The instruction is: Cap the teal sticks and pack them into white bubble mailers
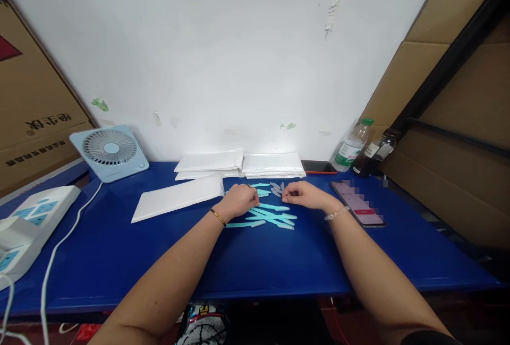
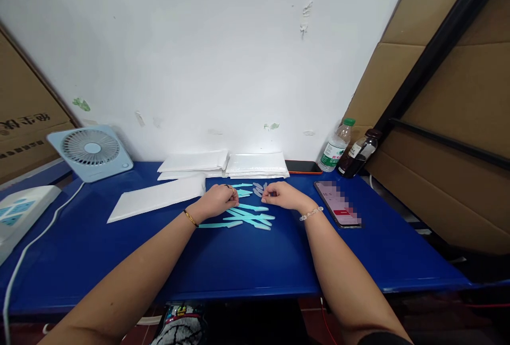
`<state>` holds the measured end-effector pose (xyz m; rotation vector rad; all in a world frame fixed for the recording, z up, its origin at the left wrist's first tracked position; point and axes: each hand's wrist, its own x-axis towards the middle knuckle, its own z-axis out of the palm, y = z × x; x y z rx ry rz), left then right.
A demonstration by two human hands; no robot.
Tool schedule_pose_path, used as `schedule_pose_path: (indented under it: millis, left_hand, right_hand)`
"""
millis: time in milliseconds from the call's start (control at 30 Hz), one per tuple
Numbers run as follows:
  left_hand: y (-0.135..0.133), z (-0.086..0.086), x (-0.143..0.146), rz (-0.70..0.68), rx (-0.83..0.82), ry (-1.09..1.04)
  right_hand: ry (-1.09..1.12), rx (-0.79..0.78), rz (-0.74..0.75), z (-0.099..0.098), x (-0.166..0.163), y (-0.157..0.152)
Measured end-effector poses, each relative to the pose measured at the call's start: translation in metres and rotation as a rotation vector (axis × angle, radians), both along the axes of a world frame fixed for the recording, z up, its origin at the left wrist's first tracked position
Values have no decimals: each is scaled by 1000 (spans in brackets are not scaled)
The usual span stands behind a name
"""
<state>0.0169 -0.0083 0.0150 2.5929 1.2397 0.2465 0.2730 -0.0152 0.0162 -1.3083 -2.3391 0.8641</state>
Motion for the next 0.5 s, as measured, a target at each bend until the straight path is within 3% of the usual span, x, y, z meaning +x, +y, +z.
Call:
schedule_pose_path:
  millis: [267,500]
  left_hand:
    - [5,3,-7,84,39,-109]
    - [22,-3,-23,204,79,-47]
  right_hand:
    - [142,-72,-35,3,-8,0]
    - [191,-3,-159,-15,3,16]
